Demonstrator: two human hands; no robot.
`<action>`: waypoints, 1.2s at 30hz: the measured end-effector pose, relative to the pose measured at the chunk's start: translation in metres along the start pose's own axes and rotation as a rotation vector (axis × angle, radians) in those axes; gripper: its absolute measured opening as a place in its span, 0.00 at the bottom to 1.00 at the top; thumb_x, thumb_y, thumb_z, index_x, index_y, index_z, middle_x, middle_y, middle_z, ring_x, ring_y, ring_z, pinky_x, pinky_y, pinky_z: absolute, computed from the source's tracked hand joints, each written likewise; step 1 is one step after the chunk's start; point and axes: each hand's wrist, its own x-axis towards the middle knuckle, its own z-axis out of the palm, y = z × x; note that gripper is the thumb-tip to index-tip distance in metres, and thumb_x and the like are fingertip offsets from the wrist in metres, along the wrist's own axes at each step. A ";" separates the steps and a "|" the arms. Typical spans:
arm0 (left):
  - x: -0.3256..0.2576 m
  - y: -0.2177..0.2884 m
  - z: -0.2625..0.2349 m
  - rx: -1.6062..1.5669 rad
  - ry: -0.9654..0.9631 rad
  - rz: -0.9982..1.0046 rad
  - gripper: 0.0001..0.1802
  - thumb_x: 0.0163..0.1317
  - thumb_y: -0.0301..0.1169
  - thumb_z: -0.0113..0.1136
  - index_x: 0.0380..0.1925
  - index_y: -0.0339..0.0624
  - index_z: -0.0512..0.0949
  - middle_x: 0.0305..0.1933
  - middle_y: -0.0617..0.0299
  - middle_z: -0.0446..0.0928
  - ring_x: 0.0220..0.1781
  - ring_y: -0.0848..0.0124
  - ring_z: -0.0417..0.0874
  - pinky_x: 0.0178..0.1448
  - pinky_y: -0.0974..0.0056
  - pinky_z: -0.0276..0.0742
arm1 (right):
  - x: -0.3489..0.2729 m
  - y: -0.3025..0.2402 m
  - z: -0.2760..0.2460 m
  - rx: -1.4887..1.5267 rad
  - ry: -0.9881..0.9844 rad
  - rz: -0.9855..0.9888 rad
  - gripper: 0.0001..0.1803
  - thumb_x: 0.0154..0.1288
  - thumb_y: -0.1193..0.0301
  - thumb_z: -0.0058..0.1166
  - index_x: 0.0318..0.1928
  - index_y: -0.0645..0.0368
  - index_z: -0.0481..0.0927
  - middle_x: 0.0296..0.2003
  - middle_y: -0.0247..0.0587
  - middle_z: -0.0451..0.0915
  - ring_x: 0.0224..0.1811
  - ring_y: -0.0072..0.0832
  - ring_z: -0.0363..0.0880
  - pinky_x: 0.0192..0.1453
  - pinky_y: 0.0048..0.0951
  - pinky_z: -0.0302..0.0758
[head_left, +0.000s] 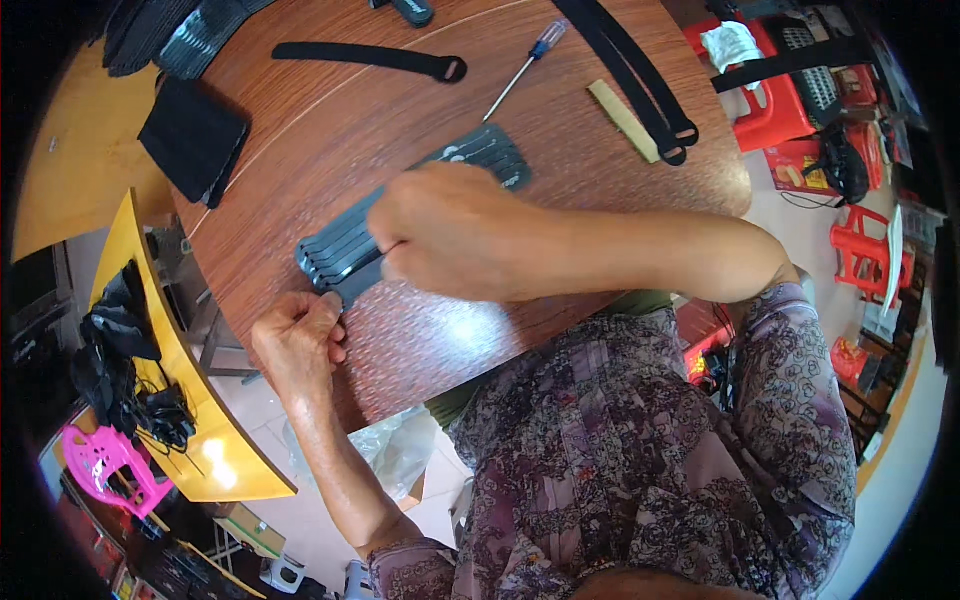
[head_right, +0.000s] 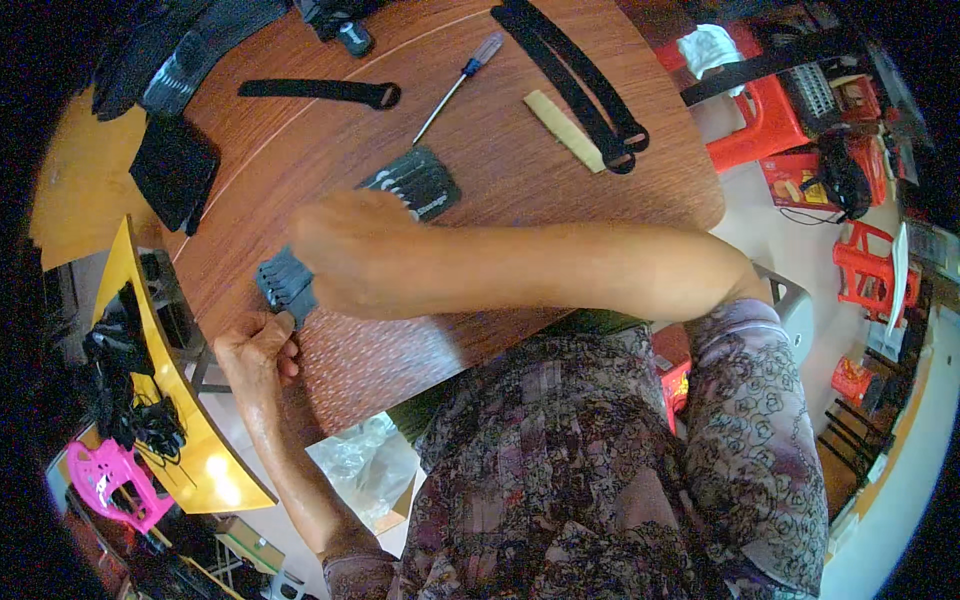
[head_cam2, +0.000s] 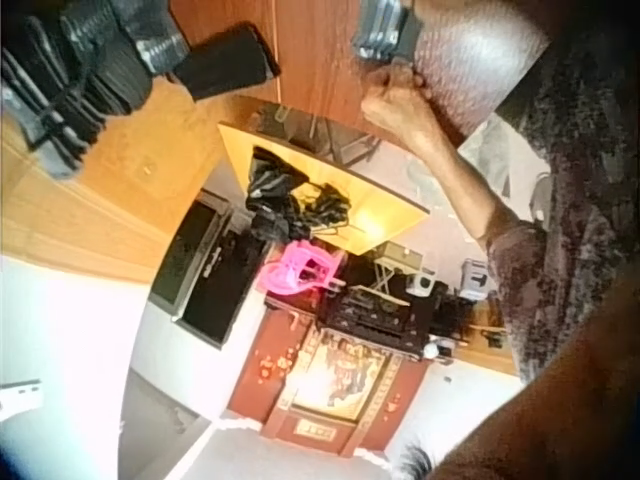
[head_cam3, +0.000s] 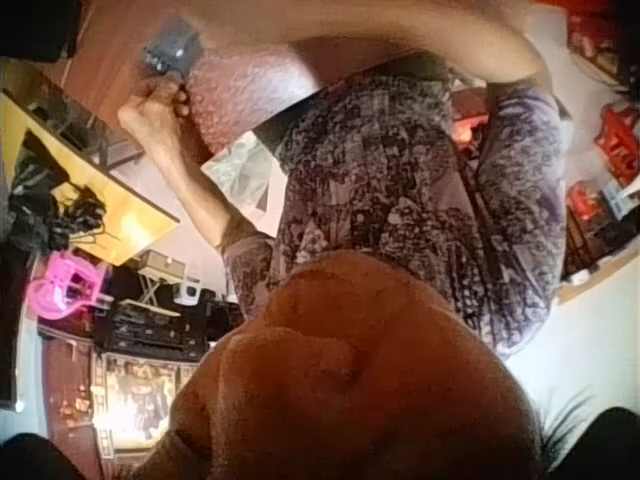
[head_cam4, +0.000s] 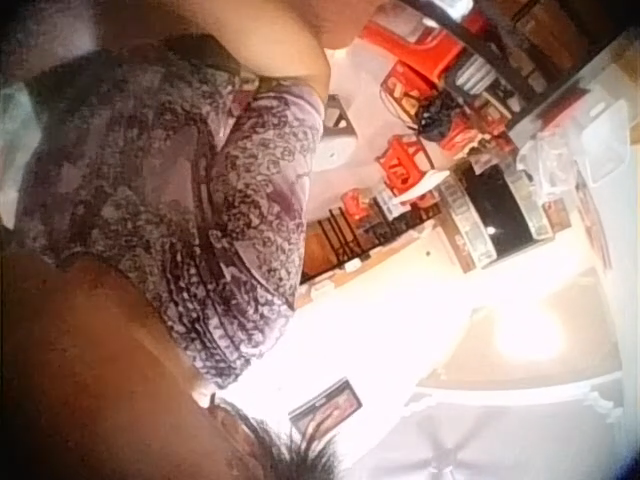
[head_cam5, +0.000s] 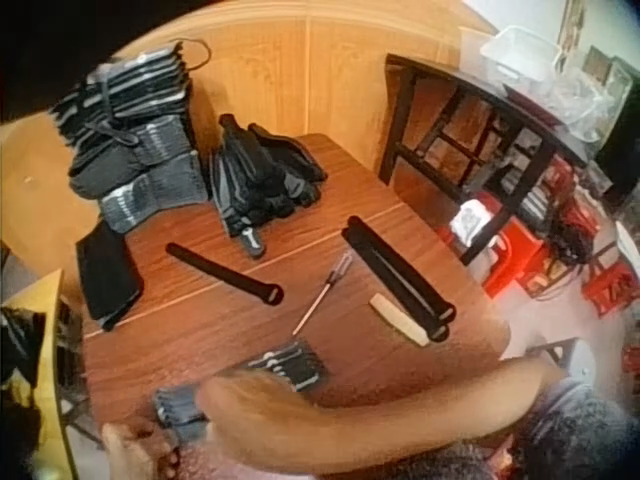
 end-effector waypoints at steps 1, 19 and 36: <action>0.001 -0.001 0.000 -0.017 0.003 -0.023 0.08 0.53 0.25 0.61 0.19 0.33 0.76 0.12 0.63 0.70 0.09 0.79 0.66 0.12 0.74 0.58 | -0.008 0.007 -0.007 -0.003 -0.001 0.006 0.08 0.50 0.73 0.54 0.19 0.65 0.76 0.19 0.59 0.74 0.27 0.55 0.77 0.31 0.49 0.71; 0.004 0.008 -0.007 0.055 -0.064 -0.091 0.08 0.53 0.27 0.61 0.20 0.33 0.76 0.13 0.63 0.71 0.09 0.79 0.65 0.11 0.75 0.56 | -0.044 0.044 -0.050 0.395 -0.027 0.449 0.09 0.53 0.74 0.54 0.21 0.67 0.78 0.14 0.42 0.77 0.16 0.25 0.76 0.21 0.30 0.72; 0.003 0.008 -0.007 0.023 -0.087 -0.092 0.08 0.54 0.26 0.61 0.20 0.34 0.75 0.14 0.63 0.71 0.10 0.79 0.65 0.12 0.76 0.57 | -0.050 0.035 -0.061 0.461 -0.077 0.602 0.05 0.58 0.74 0.56 0.29 0.64 0.79 0.17 0.34 0.77 0.12 0.13 0.67 0.14 0.16 0.62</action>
